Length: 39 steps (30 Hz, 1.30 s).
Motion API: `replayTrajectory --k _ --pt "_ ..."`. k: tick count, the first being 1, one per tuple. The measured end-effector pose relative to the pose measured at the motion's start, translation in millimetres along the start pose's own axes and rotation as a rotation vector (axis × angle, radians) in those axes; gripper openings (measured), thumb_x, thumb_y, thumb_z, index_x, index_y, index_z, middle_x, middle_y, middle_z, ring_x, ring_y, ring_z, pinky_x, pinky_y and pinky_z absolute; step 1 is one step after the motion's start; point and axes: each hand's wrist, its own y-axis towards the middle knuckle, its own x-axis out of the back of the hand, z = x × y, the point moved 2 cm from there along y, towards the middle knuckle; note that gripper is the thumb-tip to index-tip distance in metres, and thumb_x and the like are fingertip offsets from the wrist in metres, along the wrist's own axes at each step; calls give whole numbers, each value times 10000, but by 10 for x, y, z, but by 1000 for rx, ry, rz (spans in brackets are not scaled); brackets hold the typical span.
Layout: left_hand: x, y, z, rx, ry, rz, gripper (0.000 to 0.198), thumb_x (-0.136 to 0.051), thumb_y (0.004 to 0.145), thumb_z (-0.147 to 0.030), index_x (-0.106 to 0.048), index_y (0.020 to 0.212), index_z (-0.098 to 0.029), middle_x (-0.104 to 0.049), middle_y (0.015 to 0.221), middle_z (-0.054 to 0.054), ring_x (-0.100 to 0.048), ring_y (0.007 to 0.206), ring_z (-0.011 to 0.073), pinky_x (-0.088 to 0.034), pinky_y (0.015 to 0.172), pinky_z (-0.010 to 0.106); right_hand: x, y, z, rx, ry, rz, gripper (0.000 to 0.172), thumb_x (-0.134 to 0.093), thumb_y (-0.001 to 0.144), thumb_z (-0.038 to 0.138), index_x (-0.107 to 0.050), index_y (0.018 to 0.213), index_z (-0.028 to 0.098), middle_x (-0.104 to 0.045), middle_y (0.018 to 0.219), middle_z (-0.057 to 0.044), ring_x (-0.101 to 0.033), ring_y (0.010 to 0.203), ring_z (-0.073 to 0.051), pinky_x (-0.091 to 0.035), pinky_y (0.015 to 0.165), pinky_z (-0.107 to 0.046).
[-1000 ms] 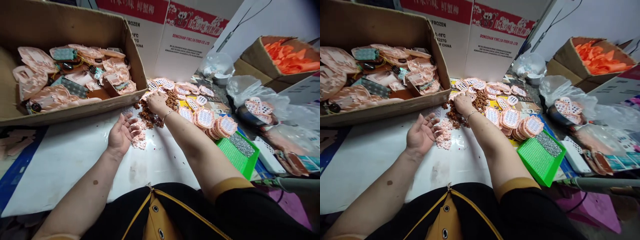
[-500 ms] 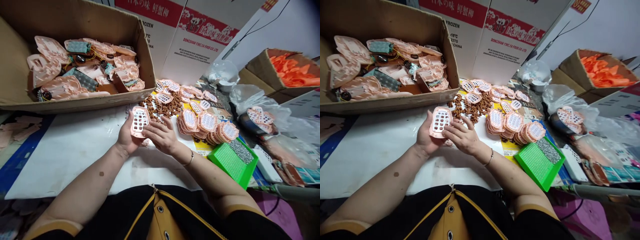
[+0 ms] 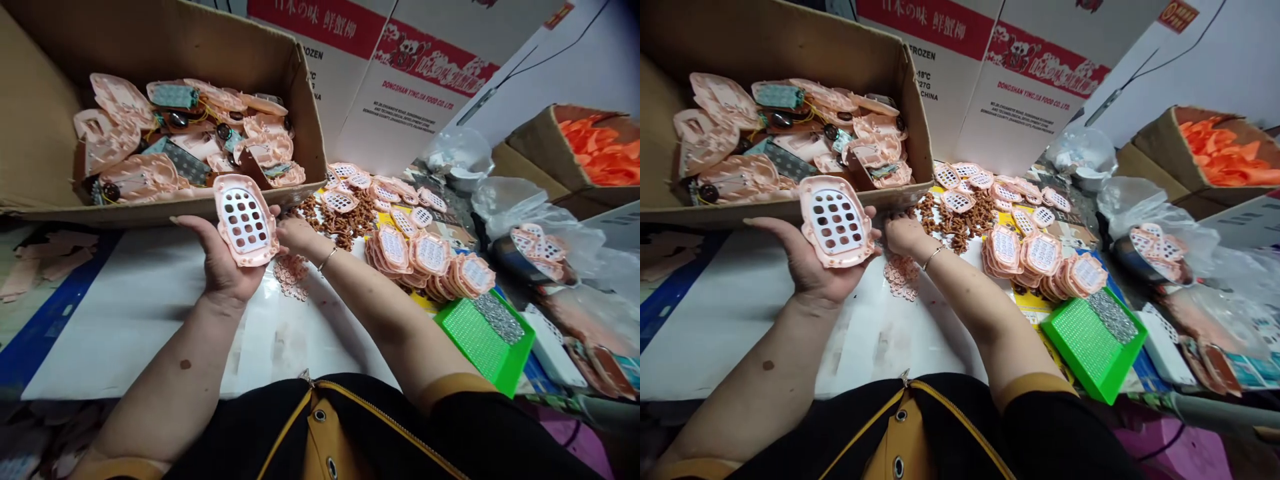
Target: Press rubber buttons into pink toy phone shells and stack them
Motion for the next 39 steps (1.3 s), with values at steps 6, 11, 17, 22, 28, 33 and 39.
replayTrajectory --k 6,11,17,22,28,33,39 --pt "-6 -46 56 180 20 28 796 -117 979 -691 -653 1122 -120 -709 780 127 -699 623 221 -594 525 309 -30 -194 -136 -55 51 -70 270 -561 846 137 -678 1087 102 -740 1028 -180 -690 962 -284 -482 802 -323" --pt "7 -72 111 228 48 81 655 -228 1002 -615 -654 1118 -132 -731 867 138 -741 749 260 -638 648 382 -158 -713 -395 -259 678 -494 277 -469 903 189 -640 1120 179 -736 1008 -78 -689 890 -183 -537 803 -311" --pt "115 -75 282 228 137 135 472 -602 871 -559 -687 1079 -144 -734 942 128 -736 914 307 -637 753 431 -352 -1307 -466 -387 1862 -548 280 -718 757 273 -622 1012 210 -672 717 57 -670 567 -100 -594 565 -237" --pt "169 -85 374 182 253 145 451 -770 699 -174 -690 1139 -229 -725 1106 78 -661 1158 304 -579 941 404 -321 -1388 -407 -403 2031 -543 227 -681 802 198 -597 1013 206 -679 656 65 -693 547 -102 -593 514 -196" --pt "125 -104 377 115 347 209 599 -718 716 -22 -663 1164 -415 -627 1341 -63 -531 1316 232 -580 939 368 -348 -1369 -357 -371 2137 -454 196 -550 861 125 -569 1043 197 -664 597 63 -702 519 -118 -584 484 -182" --pt "135 -175 527 149 433 301 747 -889 559 -39 -661 1201 -344 -661 1247 -3 -636 1154 250 -593 862 302 -414 -1349 -331 -244 2210 -435 215 -611 846 173 -591 1059 200 -681 641 50 -693 530 -121 -600 493 -202" --pt "132 -210 622 413 349 334 480 -842 678 -563 -715 991 -222 -705 1053 94 -703 891 271 -621 706 382 -471 -1319 -266 -118 2197 -490 320 -743 742 221 -659 1051 215 -732 876 27 -672 673 -103 -628 619 -233"
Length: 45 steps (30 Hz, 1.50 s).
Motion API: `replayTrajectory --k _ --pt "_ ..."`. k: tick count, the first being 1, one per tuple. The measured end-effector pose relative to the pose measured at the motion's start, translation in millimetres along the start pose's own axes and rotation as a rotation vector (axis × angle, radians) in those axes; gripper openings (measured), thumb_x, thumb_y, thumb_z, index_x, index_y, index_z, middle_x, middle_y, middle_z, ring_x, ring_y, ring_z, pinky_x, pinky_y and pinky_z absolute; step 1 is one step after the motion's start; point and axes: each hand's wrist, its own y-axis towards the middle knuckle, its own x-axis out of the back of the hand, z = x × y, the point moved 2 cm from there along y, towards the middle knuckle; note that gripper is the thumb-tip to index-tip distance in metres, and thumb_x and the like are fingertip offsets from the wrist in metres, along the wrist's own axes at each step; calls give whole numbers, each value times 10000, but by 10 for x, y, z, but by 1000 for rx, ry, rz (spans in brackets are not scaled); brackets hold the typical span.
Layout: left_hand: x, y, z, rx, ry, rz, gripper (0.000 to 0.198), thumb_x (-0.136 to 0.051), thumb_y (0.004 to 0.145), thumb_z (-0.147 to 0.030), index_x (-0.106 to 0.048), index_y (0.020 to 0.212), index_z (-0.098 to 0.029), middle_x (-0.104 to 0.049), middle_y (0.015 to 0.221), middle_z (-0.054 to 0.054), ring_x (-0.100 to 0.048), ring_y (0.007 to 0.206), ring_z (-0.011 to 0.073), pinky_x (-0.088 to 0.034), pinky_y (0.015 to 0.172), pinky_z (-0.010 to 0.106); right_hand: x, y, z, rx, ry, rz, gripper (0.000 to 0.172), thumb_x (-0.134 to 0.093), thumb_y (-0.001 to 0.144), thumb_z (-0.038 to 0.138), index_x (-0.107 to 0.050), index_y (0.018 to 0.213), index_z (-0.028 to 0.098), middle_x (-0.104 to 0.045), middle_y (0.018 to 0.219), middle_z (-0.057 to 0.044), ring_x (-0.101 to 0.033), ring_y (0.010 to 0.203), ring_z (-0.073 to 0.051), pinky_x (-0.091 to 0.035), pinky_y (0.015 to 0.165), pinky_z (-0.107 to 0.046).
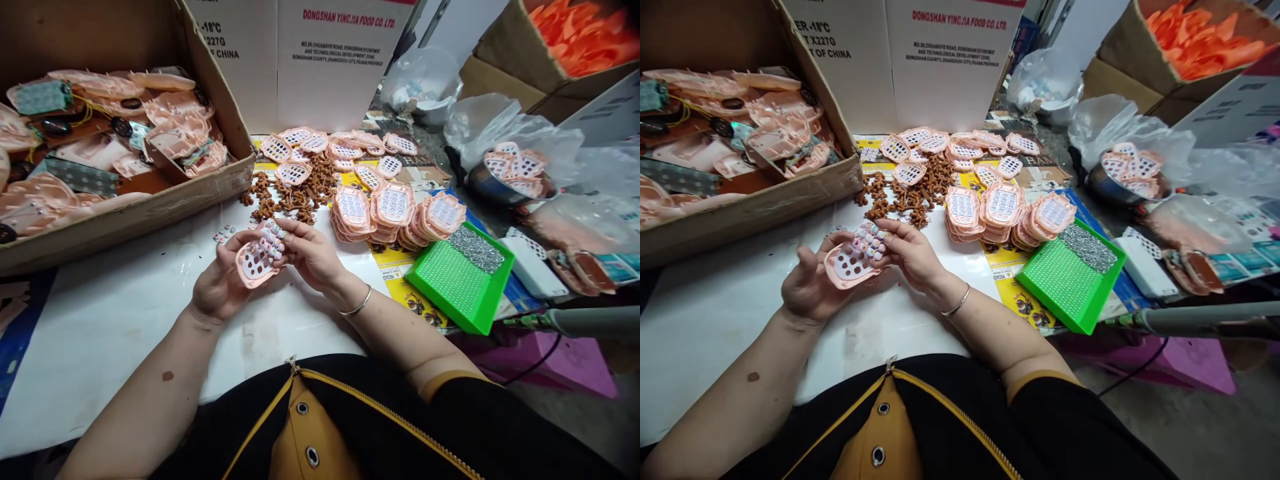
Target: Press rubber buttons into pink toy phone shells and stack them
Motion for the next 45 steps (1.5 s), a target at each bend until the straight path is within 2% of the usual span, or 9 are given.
replayTrajectory --k 3,8,15,20,24,27,32,39,45 --pt "27 16 -9 5 -42 -73 286 -786 769 -302 -698 1040 -271 -704 1136 68 -704 982 265 -612 798 408 -33 -25 2 33 -32 22 387 -784 664 198 -683 1037 225 -744 1004 4 -681 837 -135 -621 744 -268" --pt "15 -6 8 107 -91 -15 753 -729 593 -93 -609 1326 -219 -663 1268 107 -706 1003 266 -596 873 397 -72 -69 14 80 -97 31 324 -826 626 247 -677 912 224 -730 873 23 -659 776 -131 -594 757 -284" --pt "1 53 13 161 -178 -249 305 -574 902 -319 -667 1123 -131 -722 995 121 -713 788 247 -631 734 454 -108 -109 26 133 -149 128 499 -934 507 471 -554 695 208 -726 962 -40 -685 870 -204 -591 750 -348" --pt "38 58 17 49 -176 -217 272 -617 867 -275 -678 1091 -133 -738 991 129 -732 856 268 -621 826 434 2 -58 111 498 -541 -54 381 -815 714 540 -620 759 216 -661 1019 -55 -618 1006 -194 -523 918 -375" --pt "15 54 12 121 -164 -138 490 -582 902 -554 -652 1178 -156 -730 1056 152 -723 973 332 -616 809 501 57 -91 193 747 -838 -224 146 -709 862 384 -692 840 241 -566 786 3 -553 788 -146 -510 763 -309" --pt "-6 75 17 175 -155 -135 656 -459 899 -728 -642 1206 -178 -725 1055 154 -713 1009 351 -615 782 514 15 -153 203 903 -969 -127 63 -637 898 245 -693 925 244 -612 830 -10 -589 798 -149 -517 746 -307" --pt "-50 100 55 112 -187 -189 517 -339 1017 -571 -664 1176 -201 -713 1126 104 -701 1050 264 -606 849 412 -67 -203 107 1116 -1177 113 220 -505 884 110 -654 989 232 -703 994 -50 -668 940 -165 -531 870 -350" --pt "-142 60 114 142 -171 -176 402 -433 1015 -467 -671 1167 -180 -723 1065 105 -686 1078 280 -581 906 425 -60 -215 105 1066 -1298 -81 150 -542 837 128 -655 864 222 -664 910 -56 -624 878 -189 -501 769 -347" --pt "-96 53 125 190 -204 -73 468 -373 1029 -505 -553 1366 -235 -694 1216 119 -690 1095 304 -595 881 499 0 -121 41 572 -804 -125 96 -665 819 269 -621 891 223 -650 835 9 -604 774 -144 -511 771 -307"
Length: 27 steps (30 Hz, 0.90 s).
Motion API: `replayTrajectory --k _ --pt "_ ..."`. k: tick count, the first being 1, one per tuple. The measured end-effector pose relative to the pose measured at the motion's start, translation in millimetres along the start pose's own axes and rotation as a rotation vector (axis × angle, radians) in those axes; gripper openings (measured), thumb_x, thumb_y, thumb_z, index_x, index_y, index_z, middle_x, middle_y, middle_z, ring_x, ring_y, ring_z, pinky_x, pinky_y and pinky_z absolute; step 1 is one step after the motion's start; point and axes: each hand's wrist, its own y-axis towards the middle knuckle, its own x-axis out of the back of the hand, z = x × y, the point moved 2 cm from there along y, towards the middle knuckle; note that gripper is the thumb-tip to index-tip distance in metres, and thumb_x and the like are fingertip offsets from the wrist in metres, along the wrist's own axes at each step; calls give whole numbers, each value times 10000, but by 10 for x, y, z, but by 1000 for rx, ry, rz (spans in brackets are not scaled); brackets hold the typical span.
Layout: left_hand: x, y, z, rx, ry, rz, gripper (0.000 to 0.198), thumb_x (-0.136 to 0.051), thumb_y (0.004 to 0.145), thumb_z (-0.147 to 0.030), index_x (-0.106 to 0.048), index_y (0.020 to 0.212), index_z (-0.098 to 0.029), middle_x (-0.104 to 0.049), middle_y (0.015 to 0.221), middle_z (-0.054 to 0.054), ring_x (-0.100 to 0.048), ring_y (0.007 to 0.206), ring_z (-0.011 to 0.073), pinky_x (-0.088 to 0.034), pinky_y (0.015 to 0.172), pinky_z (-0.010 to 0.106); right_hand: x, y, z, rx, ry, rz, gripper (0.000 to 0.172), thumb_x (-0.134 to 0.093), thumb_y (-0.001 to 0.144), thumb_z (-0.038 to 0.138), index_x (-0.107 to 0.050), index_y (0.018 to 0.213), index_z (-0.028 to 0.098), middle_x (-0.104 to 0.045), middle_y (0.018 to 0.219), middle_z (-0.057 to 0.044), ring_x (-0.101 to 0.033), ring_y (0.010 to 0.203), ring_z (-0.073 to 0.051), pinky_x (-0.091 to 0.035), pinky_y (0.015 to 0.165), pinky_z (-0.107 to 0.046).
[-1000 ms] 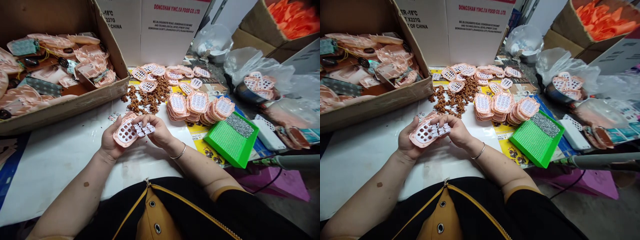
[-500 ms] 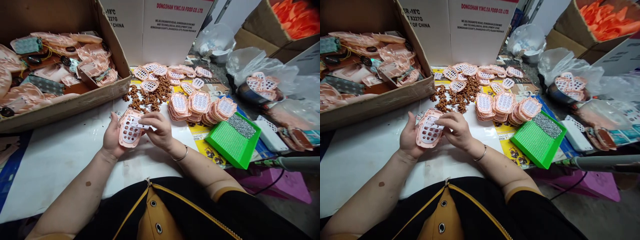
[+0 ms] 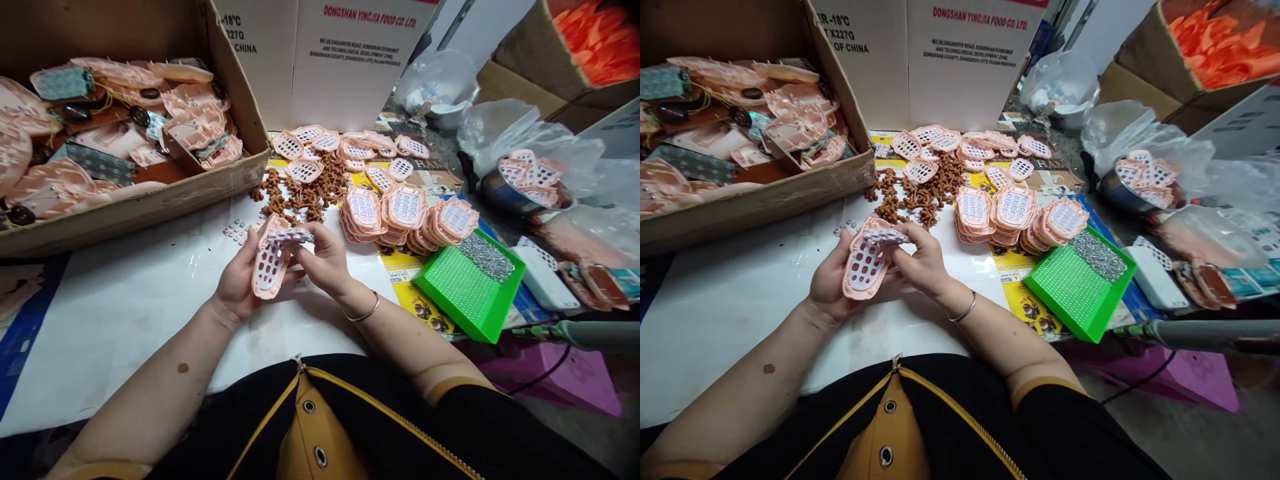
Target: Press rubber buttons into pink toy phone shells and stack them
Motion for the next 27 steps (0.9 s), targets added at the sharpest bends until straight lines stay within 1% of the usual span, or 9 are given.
replayTrajectory --k 3,7,10,12,15,18,21,25,27 --pt "71 18 12 52 36 58 471 -418 1014 -503 -561 1346 -201 -698 1199 145 -706 1051 321 -625 783 457 -28 3 -54 -170 165 -2 250 -739 756 333 -625 953 229 -655 880 9 -606 788 -145 -518 766 -300" --pt "149 48 20 89 49 93 463 -491 970 -542 -638 1213 -176 -729 1056 137 -724 977 326 -634 699 424 -55 -14 -47 -227 219 52 285 -768 754 407 -645 943 232 -653 849 13 -592 771 -143 -515 741 -292" --pt "164 69 6 98 56 60 367 -510 960 -445 -652 1160 -172 -738 960 116 -737 908 315 -631 700 440 -70 -10 -25 -291 301 71 300 -731 793 491 -656 921 230 -661 835 15 -589 752 -135 -519 734 -290" --pt "163 78 -13 92 55 29 380 -472 959 -441 -647 1157 -167 -741 963 124 -743 875 317 -629 705 469 -68 17 -23 -367 409 38 329 -725 786 525 -666 912 227 -680 854 10 -603 776 -136 -527 759 -291" --pt "171 82 -42 69 41 -4 431 -434 954 -481 -639 1171 -171 -743 1007 131 -747 863 325 -625 723 507 -50 70 -39 -444 562 -30 324 -765 741 499 -690 881 217 -707 881 1 -622 816 -139 -530 798 -290" --pt "180 76 -50 60 39 -30 450 -453 944 -501 -638 1174 -161 -743 1025 131 -747 876 329 -620 756 519 -37 82 -66 -454 569 -20 283 -757 754 467 -712 870 213 -720 876 -3 -628 793 -140 -534 802 -304" --pt "146 67 -39 43 29 -66 422 -446 960 -493 -651 1137 -169 -747 963 103 -746 865 305 -618 781 503 -17 41 -57 -287 309 11 216 -687 836 399 -728 951 221 -732 917 -22 -645 838 -159 -526 829 -334" --pt "63 66 -15 -72 -19 -116 323 -426 999 -409 -662 1031 -191 -736 894 41 -738 888 241 -608 855 428 -17 -45 55 199 -297 134 233 -550 928 270 -733 1060 213 -727 997 -76 -637 929 -195 -486 859 -372" --pt "45 75 2 -122 -7 -153 303 -452 996 -391 -663 1019 -175 -731 915 51 -727 948 240 -596 886 392 -38 -84 102 365 -517 228 273 -505 966 272 -719 1119 198 -717 1011 -97 -616 928 -207 -463 850 -382"
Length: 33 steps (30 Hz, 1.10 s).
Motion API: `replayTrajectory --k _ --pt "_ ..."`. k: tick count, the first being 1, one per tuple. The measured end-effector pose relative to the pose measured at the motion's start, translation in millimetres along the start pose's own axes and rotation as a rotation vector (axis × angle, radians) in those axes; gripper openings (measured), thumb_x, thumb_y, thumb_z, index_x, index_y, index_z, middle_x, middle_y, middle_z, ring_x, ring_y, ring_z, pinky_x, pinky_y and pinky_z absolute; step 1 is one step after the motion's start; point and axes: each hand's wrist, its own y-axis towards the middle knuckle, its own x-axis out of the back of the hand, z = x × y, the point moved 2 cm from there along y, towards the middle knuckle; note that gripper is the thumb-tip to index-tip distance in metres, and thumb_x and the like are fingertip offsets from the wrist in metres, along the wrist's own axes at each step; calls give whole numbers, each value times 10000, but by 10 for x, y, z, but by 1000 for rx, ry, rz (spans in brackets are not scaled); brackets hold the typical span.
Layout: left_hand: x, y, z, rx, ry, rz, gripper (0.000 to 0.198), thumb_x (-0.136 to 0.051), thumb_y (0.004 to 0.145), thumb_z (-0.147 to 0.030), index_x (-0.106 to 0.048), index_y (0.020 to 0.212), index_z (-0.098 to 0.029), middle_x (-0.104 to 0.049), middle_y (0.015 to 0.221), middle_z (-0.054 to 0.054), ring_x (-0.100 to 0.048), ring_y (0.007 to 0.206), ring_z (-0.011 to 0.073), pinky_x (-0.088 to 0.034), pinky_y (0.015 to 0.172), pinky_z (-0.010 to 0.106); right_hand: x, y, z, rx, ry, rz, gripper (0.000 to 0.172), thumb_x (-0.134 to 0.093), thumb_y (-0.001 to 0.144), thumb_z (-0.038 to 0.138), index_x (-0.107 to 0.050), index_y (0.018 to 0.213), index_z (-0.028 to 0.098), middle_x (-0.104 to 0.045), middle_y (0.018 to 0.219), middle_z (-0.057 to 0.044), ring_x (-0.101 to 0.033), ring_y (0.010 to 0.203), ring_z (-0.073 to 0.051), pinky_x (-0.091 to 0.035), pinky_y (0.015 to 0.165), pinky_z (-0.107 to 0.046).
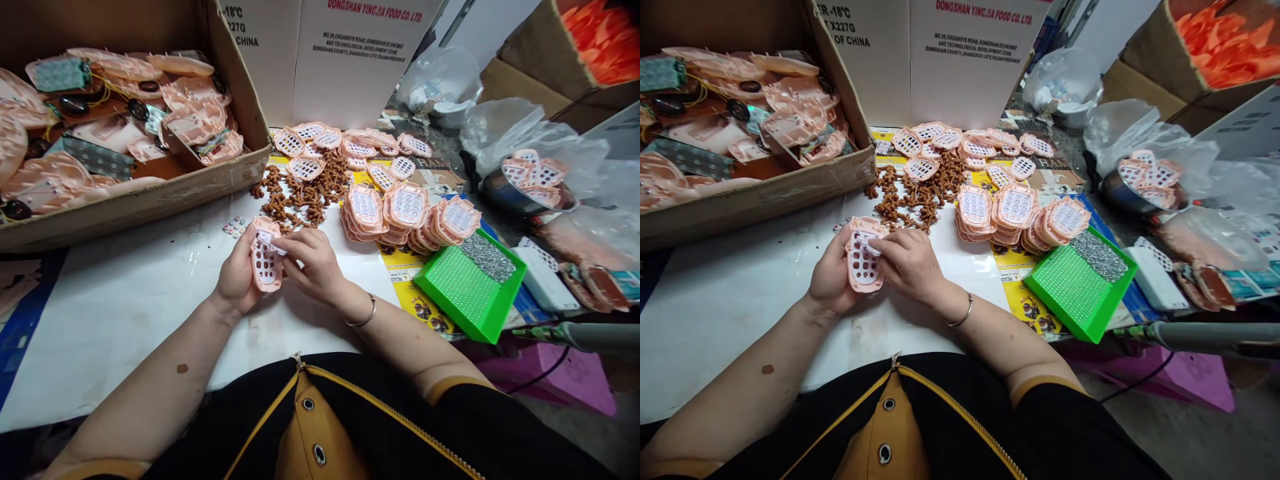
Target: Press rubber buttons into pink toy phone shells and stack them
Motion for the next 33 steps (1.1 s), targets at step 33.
replayTrajectory --k 33 --pt "271 13 -546 -524 -45 56 559 -704 775 -587 -681 1032 -91 -726 1017 85 -649 1060 274 -514 995 418 -73 17 88 -33 -207 669 308 -493 1011 356 -710 995 139 -633 923 -117 -518 797 -190 -358 728 -310"
